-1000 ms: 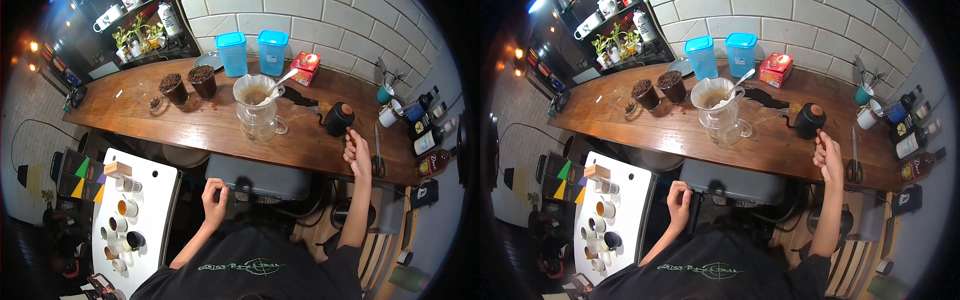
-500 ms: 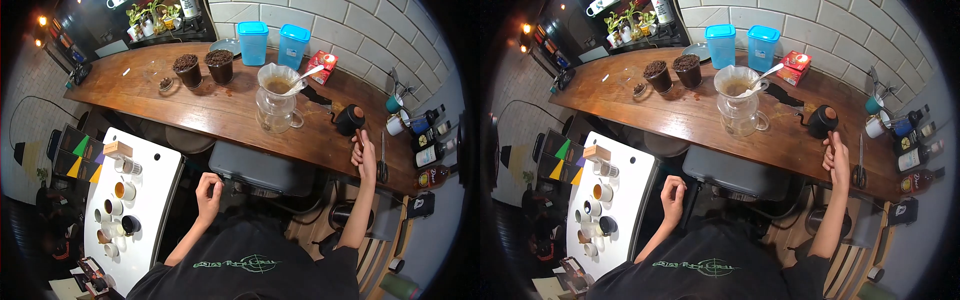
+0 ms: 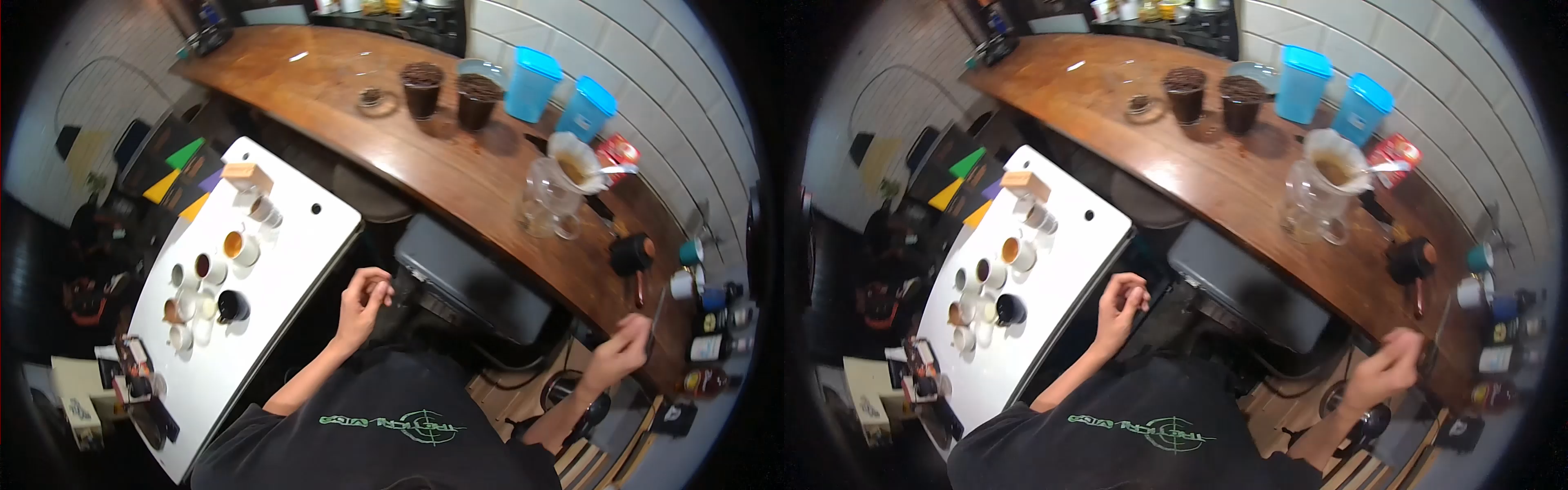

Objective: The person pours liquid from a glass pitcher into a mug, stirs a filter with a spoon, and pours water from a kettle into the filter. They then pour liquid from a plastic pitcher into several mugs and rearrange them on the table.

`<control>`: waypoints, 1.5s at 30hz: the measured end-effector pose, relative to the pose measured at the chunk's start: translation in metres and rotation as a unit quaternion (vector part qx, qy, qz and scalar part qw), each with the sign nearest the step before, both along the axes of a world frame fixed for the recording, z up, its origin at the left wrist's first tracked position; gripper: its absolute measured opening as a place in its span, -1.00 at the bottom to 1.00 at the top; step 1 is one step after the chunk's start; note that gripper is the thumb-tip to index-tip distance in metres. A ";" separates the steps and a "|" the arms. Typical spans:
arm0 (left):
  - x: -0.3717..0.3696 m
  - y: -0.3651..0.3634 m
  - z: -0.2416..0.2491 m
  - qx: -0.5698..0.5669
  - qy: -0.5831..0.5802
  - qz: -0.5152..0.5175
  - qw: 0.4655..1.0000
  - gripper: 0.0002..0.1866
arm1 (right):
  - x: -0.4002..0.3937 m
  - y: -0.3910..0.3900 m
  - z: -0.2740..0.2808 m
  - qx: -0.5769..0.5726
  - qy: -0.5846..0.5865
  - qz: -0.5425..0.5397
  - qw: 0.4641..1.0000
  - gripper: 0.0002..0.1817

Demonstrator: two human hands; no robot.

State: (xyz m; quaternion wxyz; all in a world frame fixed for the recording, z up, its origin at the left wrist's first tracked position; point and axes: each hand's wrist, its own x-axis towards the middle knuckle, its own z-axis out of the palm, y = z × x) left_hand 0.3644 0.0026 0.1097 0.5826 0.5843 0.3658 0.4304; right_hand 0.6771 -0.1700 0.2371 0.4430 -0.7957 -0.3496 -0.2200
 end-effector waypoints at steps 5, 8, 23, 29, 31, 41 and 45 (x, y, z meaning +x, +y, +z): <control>-0.048 -0.011 0.010 -0.066 0.022 0.039 0.997 -0.82 | -0.098 0.084 -0.080 -0.121 0.171 0.367 0.906 -0.79; -0.093 -0.022 0.005 -0.071 0.054 0.066 0.994 -0.72 | -0.158 0.109 -0.092 -0.186 0.190 0.480 0.836 -0.82; -0.332 -0.057 -0.054 -0.007 0.212 0.445 0.870 -0.49 | -0.398 0.163 -0.133 -0.290 0.217 0.715 0.597 -0.80; -0.397 -0.054 -0.079 -0.051 0.245 0.400 0.882 -0.55 | -0.458 0.168 -0.158 -0.301 0.154 0.716 0.611 -0.66; -0.412 -0.053 -0.090 -0.037 0.279 0.330 0.901 -0.65 | -0.463 0.171 -0.165 -0.296 0.205 0.696 0.622 -0.58; -0.426 -0.046 -0.106 -0.011 0.221 0.304 0.927 -0.69 | -0.510 0.211 -0.204 -0.262 0.225 0.649 0.678 -0.01; -0.417 -0.036 -0.108 0.015 0.192 0.292 0.937 -0.63 | -0.521 0.221 -0.193 -0.245 0.143 0.692 0.664 0.07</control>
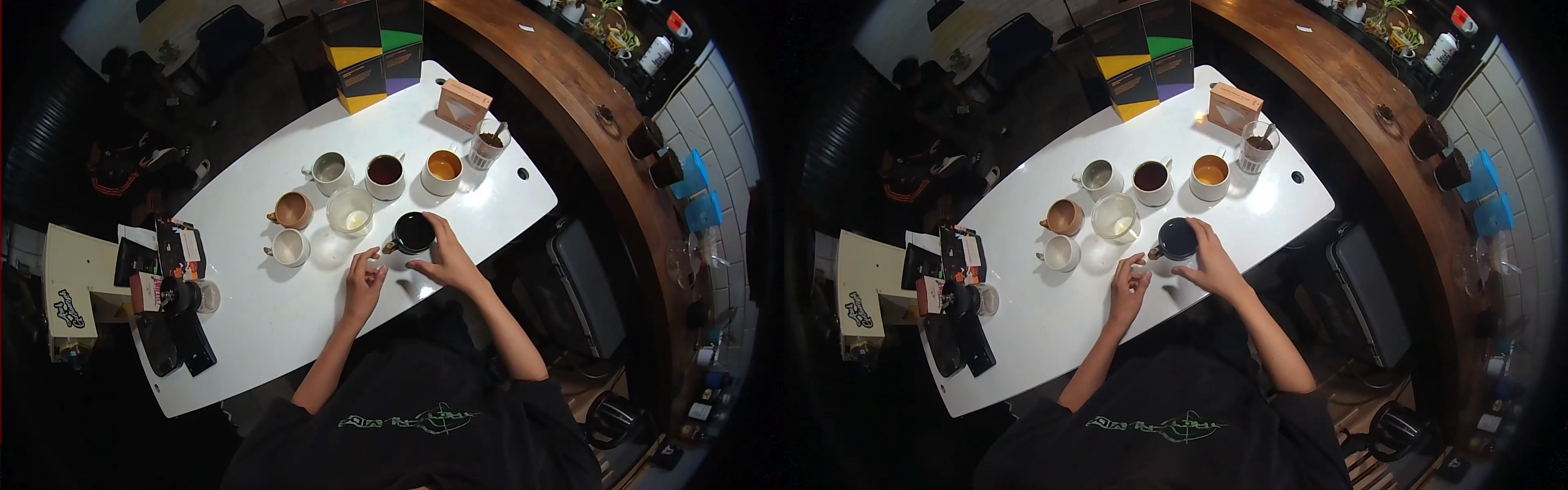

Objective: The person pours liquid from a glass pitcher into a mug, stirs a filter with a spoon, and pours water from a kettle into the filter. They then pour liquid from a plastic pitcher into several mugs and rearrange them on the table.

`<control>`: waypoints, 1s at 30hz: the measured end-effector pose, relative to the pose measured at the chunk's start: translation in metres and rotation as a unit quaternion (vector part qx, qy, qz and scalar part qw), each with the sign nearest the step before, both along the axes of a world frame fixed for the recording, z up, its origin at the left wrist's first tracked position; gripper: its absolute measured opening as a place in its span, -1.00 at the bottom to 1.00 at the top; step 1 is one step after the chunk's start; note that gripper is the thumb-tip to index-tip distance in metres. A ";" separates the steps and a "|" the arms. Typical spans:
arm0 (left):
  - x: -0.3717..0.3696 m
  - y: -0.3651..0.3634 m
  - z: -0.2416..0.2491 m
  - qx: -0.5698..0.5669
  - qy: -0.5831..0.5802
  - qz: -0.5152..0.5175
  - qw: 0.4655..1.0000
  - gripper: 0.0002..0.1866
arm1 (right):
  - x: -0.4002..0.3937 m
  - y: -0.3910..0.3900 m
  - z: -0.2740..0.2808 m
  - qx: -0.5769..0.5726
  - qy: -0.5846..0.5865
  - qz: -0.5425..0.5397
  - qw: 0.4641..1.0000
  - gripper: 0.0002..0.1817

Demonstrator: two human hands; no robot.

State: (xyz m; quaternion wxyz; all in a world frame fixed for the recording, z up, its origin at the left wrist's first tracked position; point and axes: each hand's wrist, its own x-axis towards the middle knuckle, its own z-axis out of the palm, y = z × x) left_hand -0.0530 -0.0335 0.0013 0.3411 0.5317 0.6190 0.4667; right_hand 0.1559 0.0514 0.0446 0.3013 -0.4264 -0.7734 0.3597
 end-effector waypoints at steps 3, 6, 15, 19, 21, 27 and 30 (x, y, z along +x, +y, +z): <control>0.000 0.005 -0.005 -0.011 0.003 -0.027 1.000 -0.62 | -0.004 0.011 0.006 0.021 -0.035 0.013 0.999 0.09; -0.001 0.007 -0.010 -0.025 -0.019 -0.030 0.999 -0.62 | -0.003 0.019 0.002 0.011 -0.053 0.033 0.998 0.09; 0.000 0.012 -0.007 -0.016 -0.004 -0.023 1.000 -0.67 | -0.002 0.039 -0.003 0.015 -0.049 0.079 0.996 -0.06; 0.000 0.006 -0.003 -0.023 -0.056 -0.020 0.998 -0.64 | 0.002 0.041 0.003 -0.009 -0.064 0.081 0.995 -0.05; -0.004 0.001 -0.002 -0.038 -0.089 -0.018 0.995 -0.57 | 0.005 0.040 0.011 0.000 -0.062 0.078 0.995 -0.05; -0.003 -0.006 -0.024 0.025 -0.045 0.008 0.999 -0.54 | 0.018 0.038 0.062 0.012 -0.077 0.073 0.994 -0.06; -0.007 -0.005 -0.025 0.006 -0.037 0.004 0.999 -0.53 | 0.018 0.040 0.090 0.030 -0.079 0.067 0.994 -0.05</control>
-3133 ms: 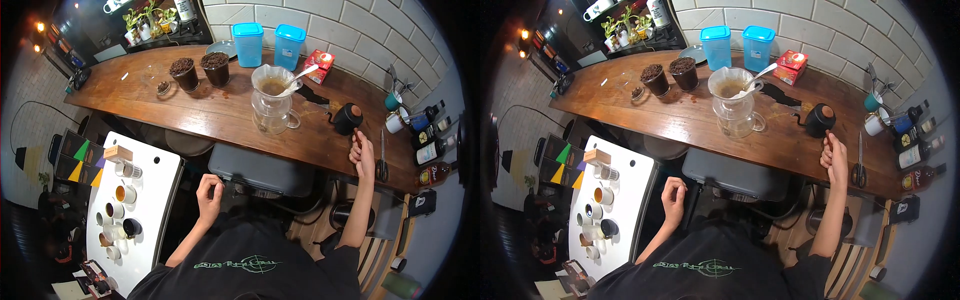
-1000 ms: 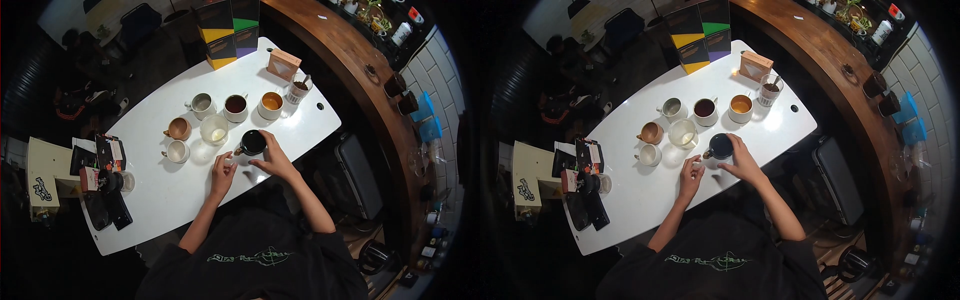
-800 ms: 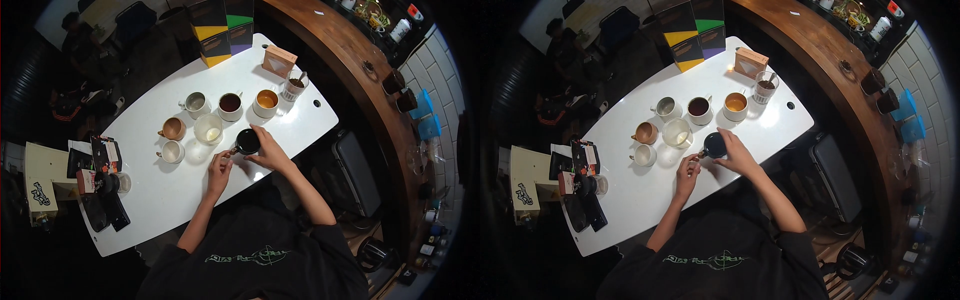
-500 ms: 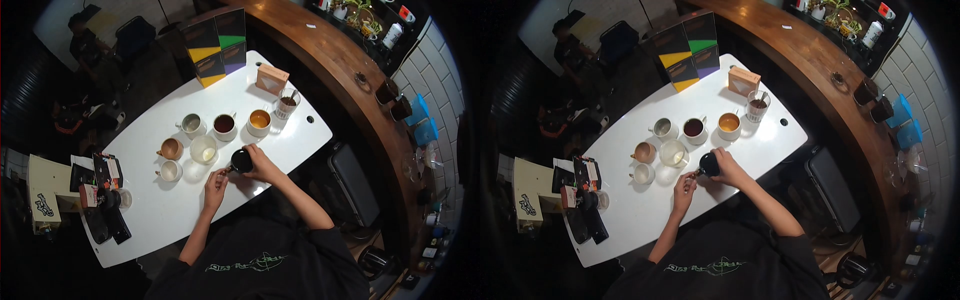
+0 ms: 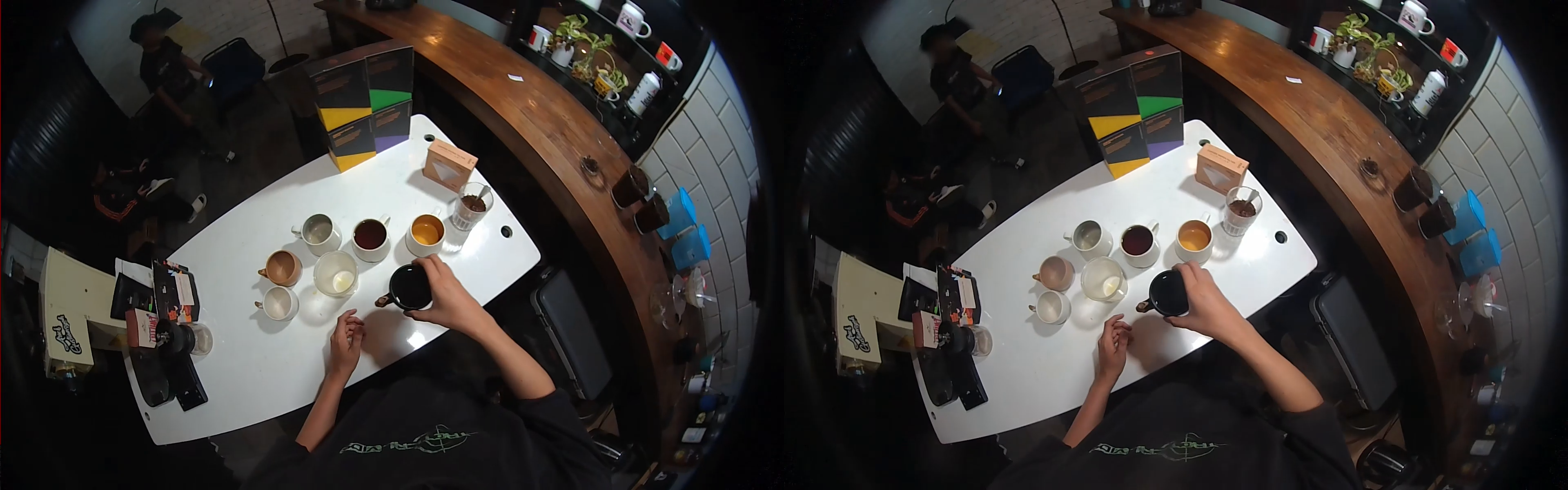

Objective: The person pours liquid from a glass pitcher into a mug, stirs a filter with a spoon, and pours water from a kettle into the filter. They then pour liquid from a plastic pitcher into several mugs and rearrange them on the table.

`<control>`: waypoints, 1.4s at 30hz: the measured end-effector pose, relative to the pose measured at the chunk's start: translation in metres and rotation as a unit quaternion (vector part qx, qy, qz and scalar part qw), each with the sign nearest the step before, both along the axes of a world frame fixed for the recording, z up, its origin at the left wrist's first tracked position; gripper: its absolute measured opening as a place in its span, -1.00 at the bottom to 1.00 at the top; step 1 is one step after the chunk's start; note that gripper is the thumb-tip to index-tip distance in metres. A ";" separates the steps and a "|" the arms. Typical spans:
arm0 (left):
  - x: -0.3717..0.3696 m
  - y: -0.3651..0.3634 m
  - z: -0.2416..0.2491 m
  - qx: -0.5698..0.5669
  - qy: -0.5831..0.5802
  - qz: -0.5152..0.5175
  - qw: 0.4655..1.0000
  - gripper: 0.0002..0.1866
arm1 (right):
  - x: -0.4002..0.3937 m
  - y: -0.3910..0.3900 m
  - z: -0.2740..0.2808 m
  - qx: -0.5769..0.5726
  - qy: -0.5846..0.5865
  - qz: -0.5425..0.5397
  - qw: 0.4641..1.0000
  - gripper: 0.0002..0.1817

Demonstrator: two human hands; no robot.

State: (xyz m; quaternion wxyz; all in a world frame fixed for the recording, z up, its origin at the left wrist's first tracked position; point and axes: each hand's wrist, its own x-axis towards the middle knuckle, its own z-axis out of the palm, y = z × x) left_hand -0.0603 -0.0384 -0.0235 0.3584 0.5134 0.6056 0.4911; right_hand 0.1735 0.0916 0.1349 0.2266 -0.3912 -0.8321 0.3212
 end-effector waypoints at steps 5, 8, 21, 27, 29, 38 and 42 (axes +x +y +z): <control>-0.002 -0.002 0.002 0.010 0.021 0.004 1.000 -0.63 | -0.005 0.016 0.046 0.012 0.001 -0.003 1.000 -0.08; 0.003 -0.004 0.023 -0.024 0.077 0.019 0.997 -0.68 | -0.012 0.033 0.064 0.044 0.019 0.011 0.999 -0.09; 0.002 -0.001 0.028 -0.054 0.192 0.062 0.978 -0.74 | -0.098 0.139 0.088 0.063 0.015 0.051 0.997 -0.08; 0.002 -0.005 0.016 -0.063 0.198 0.072 0.976 -0.70 | -0.161 0.203 0.040 0.127 0.002 0.090 0.988 -0.08; 0.002 -0.004 0.017 -0.068 0.205 0.067 0.974 -0.70 | -0.181 0.216 0.029 0.104 -0.020 0.100 0.989 -0.07; 0.006 0.002 0.021 -0.065 0.144 0.082 0.984 -0.76 | -0.242 0.268 -0.061 0.106 -0.049 0.112 0.987 0.08; 0.008 0.002 0.020 -0.059 0.126 0.089 0.986 -0.78 | -0.249 0.280 -0.079 0.075 -0.081 0.123 0.986 0.08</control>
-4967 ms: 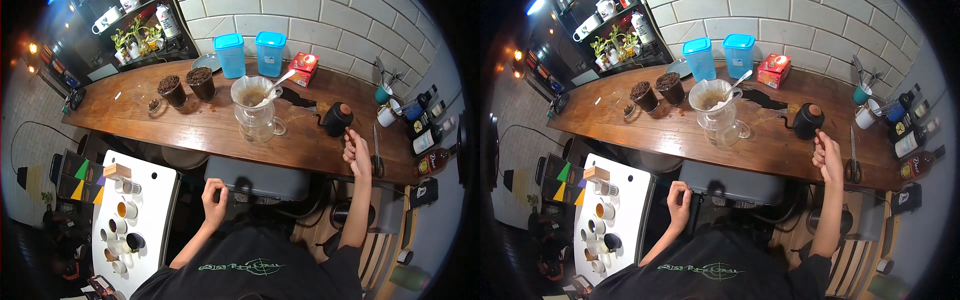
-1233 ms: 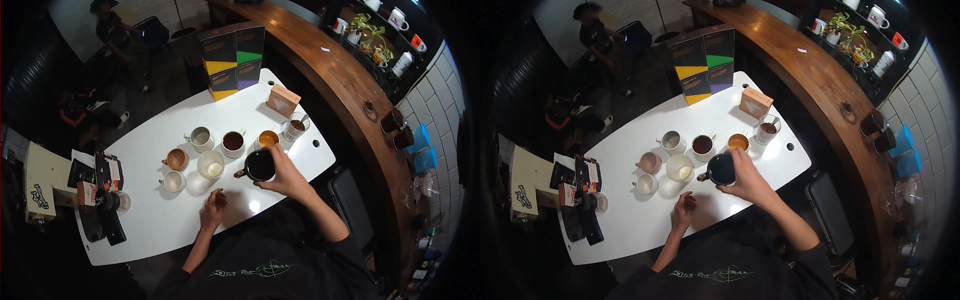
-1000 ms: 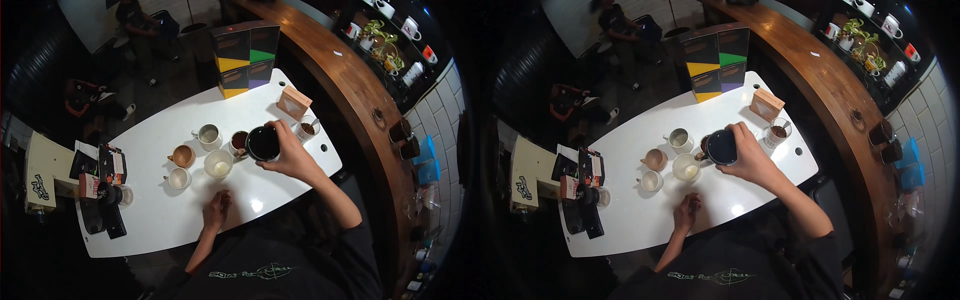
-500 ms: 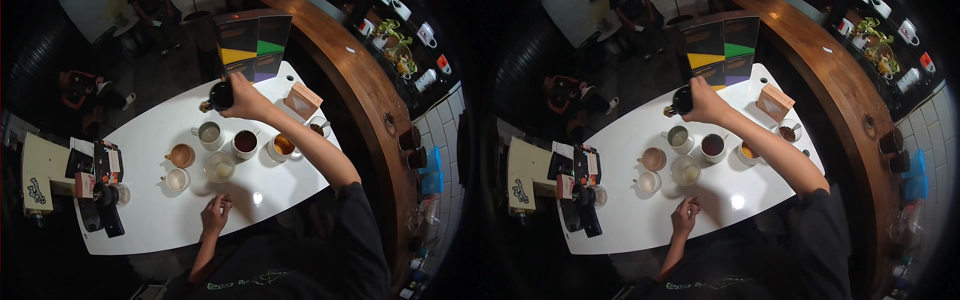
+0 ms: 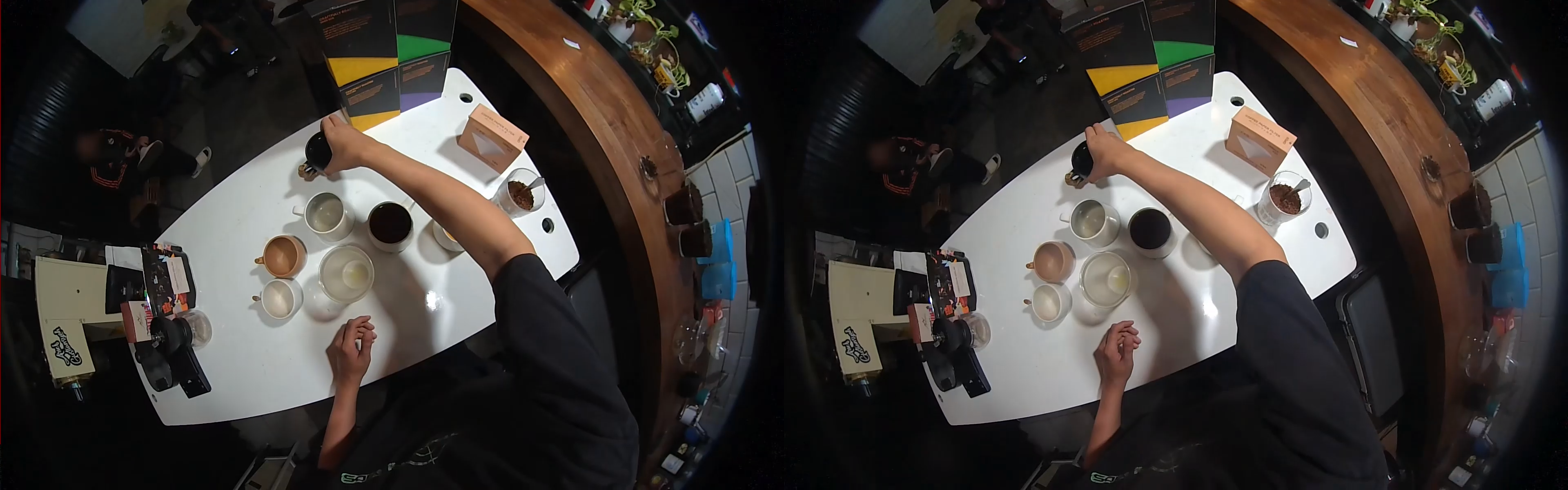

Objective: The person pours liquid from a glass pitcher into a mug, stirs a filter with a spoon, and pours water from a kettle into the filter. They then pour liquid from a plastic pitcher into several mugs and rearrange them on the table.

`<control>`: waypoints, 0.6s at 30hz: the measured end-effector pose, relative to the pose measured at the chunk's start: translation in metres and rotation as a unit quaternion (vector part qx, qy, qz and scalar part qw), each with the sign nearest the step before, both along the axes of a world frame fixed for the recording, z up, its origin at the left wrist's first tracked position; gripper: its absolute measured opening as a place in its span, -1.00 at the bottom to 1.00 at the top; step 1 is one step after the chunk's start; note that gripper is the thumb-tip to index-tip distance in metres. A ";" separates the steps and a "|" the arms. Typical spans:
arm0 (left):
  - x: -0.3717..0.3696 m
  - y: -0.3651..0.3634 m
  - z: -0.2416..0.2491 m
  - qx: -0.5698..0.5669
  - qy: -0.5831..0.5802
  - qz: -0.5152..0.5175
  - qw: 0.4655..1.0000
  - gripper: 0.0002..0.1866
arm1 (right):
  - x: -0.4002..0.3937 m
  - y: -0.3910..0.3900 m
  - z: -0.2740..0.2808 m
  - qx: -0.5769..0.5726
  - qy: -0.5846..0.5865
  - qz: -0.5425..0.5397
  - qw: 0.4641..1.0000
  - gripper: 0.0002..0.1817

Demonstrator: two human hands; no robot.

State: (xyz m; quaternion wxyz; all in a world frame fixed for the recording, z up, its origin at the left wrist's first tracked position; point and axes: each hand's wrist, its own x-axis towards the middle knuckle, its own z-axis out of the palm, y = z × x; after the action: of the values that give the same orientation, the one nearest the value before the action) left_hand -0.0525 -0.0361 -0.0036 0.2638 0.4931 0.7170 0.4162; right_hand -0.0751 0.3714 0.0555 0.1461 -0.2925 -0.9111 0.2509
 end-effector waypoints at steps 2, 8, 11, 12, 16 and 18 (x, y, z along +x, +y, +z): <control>-0.001 0.000 -0.003 0.004 -0.008 -0.002 1.000 -0.79 | -0.002 0.002 -0.008 -0.006 -0.030 0.012 0.999 0.08; 0.000 0.001 -0.003 0.022 -0.022 -0.010 0.999 -0.79 | 0.002 -0.003 -0.007 -0.028 -0.060 0.024 0.998 0.05; -0.002 0.000 -0.005 0.022 -0.037 -0.010 0.999 -0.80 | 0.004 -0.003 -0.008 -0.032 -0.075 0.031 0.996 0.05; -0.002 0.000 -0.006 0.026 -0.037 -0.014 0.999 -0.80 | 0.004 -0.003 -0.009 -0.033 -0.073 0.032 0.996 0.05; -0.001 0.000 -0.007 0.019 -0.035 -0.013 0.999 -0.61 | 0.008 -0.003 -0.014 -0.031 -0.071 0.037 0.996 0.06; -0.003 0.001 -0.006 0.015 -0.024 -0.019 0.999 -0.61 | 0.010 -0.001 -0.014 -0.032 -0.070 0.041 0.996 0.07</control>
State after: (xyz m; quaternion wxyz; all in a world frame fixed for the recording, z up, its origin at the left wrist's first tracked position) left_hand -0.0552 -0.0351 -0.0095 0.2816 0.5002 0.6948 0.4334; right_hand -0.0646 0.3708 0.0418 0.0623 -0.2765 -0.9218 0.2643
